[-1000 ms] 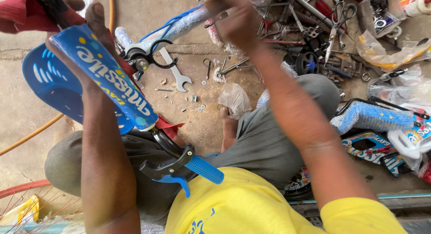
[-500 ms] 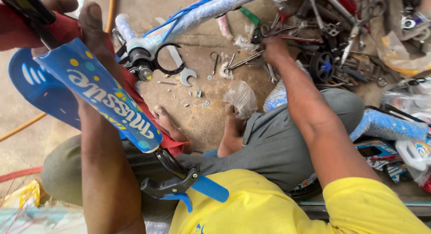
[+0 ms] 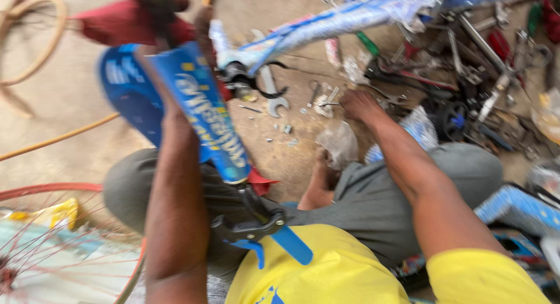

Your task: The person attaches a blue plastic basket to the front of a bicycle using a wrench to tighten the mounting bolts. They then install the handlebar assembly onto the fork steerer tube and secure it with a clamp and bolts.

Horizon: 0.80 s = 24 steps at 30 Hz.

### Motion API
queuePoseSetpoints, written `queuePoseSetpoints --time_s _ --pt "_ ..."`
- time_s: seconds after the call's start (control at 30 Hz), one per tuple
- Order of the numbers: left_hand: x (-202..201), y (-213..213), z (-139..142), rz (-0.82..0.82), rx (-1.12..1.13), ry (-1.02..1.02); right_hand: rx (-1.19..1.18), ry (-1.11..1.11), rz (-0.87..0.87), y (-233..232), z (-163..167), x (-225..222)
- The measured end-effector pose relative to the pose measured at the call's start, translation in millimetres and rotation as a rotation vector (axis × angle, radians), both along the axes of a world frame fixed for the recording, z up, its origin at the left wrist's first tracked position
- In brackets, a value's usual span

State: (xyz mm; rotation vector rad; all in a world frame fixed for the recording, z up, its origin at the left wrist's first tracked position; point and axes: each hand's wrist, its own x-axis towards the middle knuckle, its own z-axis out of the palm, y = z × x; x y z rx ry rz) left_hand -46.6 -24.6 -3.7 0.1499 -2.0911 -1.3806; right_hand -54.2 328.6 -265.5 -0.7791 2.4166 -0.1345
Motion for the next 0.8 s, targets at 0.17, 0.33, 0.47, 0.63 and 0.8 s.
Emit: queuePoseSetpoints --time_s 0.17,0.33,0.47,0.63,0.8 --pt "-8.8 1.0 1.4 -0.018 -0.054 0.043 0.222 -0.489 -0.130 -54.5 86.6 1.2" --pt "-6.9 -7.4 -1.4 -0.011 -0.135 -0.092 -0.386 -0.302 -0.020 -61.2 239.2 1.9" --pt "-1.3 -9.9 -1.7 -0.083 0.032 -0.108 -0.470 0.173 0.190 -83.1 317.5 -24.4" --pt "-1.0 -12.4 3.9 -0.318 0.430 0.030 -0.288 0.370 0.414 -132.6 368.4 -51.8" --pt "1.7 -15.3 17.0 -0.167 0.034 -0.084 -0.039 0.330 0.471 -168.4 411.4 -56.2"
